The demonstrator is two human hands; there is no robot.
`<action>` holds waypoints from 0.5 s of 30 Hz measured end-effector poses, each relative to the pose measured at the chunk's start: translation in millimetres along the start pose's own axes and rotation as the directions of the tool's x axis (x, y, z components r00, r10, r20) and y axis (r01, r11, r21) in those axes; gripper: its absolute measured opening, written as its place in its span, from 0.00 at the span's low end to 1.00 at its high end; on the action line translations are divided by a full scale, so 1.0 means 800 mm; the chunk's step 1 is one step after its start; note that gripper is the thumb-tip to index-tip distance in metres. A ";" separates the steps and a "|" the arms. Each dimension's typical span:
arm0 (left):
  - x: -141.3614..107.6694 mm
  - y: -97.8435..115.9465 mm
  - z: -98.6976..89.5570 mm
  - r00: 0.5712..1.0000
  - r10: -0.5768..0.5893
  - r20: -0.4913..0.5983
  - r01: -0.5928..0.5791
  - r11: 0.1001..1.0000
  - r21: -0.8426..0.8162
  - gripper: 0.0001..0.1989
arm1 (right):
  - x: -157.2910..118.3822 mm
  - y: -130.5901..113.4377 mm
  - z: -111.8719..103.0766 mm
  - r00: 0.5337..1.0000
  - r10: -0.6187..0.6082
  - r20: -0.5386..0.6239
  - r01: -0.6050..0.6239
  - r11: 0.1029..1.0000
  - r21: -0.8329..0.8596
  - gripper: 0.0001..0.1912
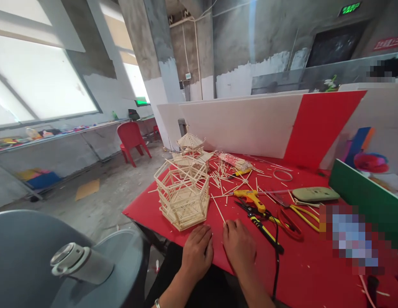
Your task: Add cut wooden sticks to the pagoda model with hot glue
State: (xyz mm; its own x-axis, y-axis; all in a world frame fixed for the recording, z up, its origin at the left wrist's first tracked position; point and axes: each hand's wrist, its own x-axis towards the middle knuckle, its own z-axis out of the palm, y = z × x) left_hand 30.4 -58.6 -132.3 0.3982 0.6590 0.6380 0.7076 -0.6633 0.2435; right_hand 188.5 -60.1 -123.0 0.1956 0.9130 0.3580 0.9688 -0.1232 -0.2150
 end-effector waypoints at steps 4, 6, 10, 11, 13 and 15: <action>0.000 0.000 0.000 1.000 -0.013 -0.004 0.013 1.000 0.003 0.18 | 0.000 0.002 0.000 1.000 -0.026 -0.008 0.026 1.000 -0.001 0.13; -0.001 -0.001 0.001 1.000 -0.016 0.001 0.016 1.000 0.007 0.19 | 0.000 0.002 -0.001 1.000 -0.028 -0.005 0.028 1.000 -0.003 0.13; -0.001 -0.004 0.002 1.000 -0.011 0.019 0.011 1.000 0.013 0.19 | 0.002 0.001 -0.001 1.000 -0.017 0.014 0.017 1.000 -0.001 0.12; -0.001 -0.004 0.002 1.000 -0.006 0.022 0.006 1.000 0.013 0.19 | 0.002 0.001 0.000 1.000 -0.013 0.018 0.013 1.000 0.001 0.11; -0.002 -0.005 0.002 1.000 0.005 0.027 -0.005 1.000 0.015 0.19 | 0.003 0.002 0.003 1.000 -0.011 0.009 0.011 1.000 0.002 0.10; -0.004 -0.006 0.000 0.999 0.016 0.037 -0.016 1.000 0.024 0.19 | 0.003 0.003 0.007 1.000 -0.022 -0.017 0.022 1.000 0.000 0.09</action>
State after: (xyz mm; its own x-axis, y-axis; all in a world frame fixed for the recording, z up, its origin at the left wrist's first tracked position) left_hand 26.1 -57.3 -135.4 0.4303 0.6611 0.6146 0.7145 -0.6655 0.2156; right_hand 190.5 -56.2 -128.0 0.1768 0.9088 0.3780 0.9729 -0.1032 -0.2068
